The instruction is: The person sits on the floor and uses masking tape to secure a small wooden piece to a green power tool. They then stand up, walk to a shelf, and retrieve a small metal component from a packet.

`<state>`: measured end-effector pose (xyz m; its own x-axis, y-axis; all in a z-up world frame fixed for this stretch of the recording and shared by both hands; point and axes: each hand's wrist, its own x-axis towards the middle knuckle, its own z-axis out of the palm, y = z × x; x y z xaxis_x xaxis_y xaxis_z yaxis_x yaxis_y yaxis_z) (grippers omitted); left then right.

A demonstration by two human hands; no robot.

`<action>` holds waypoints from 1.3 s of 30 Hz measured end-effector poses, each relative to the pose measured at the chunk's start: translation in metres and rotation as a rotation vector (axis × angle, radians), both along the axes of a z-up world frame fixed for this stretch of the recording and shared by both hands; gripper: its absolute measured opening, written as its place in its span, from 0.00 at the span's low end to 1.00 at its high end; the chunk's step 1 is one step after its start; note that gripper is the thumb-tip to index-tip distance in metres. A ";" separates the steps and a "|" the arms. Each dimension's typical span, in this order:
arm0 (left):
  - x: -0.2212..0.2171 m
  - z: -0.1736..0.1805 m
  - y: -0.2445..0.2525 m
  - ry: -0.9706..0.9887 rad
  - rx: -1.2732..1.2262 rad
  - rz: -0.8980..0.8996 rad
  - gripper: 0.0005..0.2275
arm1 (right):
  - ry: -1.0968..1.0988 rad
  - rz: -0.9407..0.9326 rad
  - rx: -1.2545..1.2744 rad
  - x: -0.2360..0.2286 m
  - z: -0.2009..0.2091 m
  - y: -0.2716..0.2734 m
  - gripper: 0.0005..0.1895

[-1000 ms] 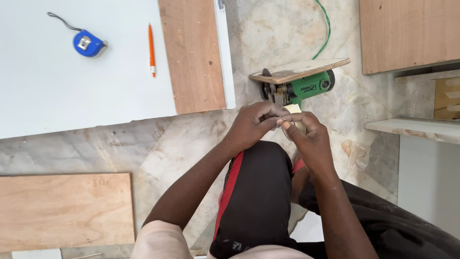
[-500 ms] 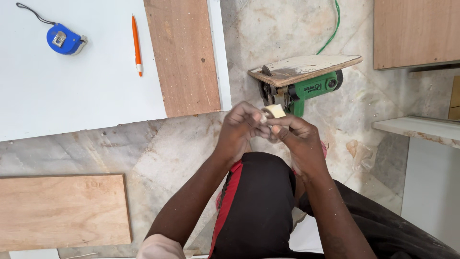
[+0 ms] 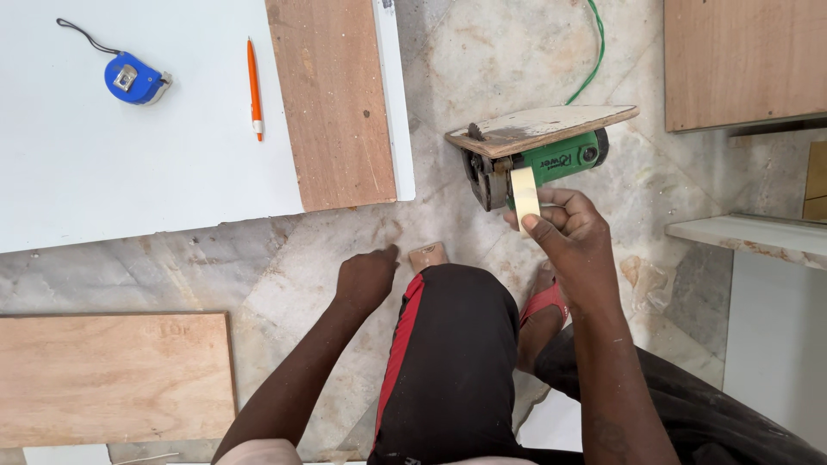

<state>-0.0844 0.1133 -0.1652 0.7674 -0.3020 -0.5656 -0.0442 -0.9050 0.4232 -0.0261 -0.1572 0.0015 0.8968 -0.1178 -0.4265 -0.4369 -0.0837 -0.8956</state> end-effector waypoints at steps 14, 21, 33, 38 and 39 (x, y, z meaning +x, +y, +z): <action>0.094 0.142 -0.082 -0.147 -0.999 0.462 0.10 | 0.021 0.059 0.019 -0.009 0.009 0.014 0.18; 0.088 0.122 -0.090 -0.224 -0.961 0.467 0.05 | -0.019 0.036 -0.038 -0.020 -0.003 0.021 0.17; 0.179 0.120 -0.110 -0.111 -0.584 0.371 0.07 | 0.018 0.010 -0.065 -0.009 0.011 0.018 0.21; 0.203 0.089 -0.119 -0.149 -0.540 0.372 0.09 | 0.075 0.036 -0.113 0.012 0.020 0.009 0.20; 0.207 0.082 -0.119 -0.140 -0.536 0.376 0.09 | 0.075 0.043 -0.125 0.015 0.020 0.009 0.20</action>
<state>0.1224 -0.0059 -0.0834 0.9307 -0.2108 -0.2989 0.1459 -0.5353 0.8320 -0.0112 -0.1483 0.0216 0.8682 -0.1363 -0.4771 -0.4960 -0.2127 -0.8419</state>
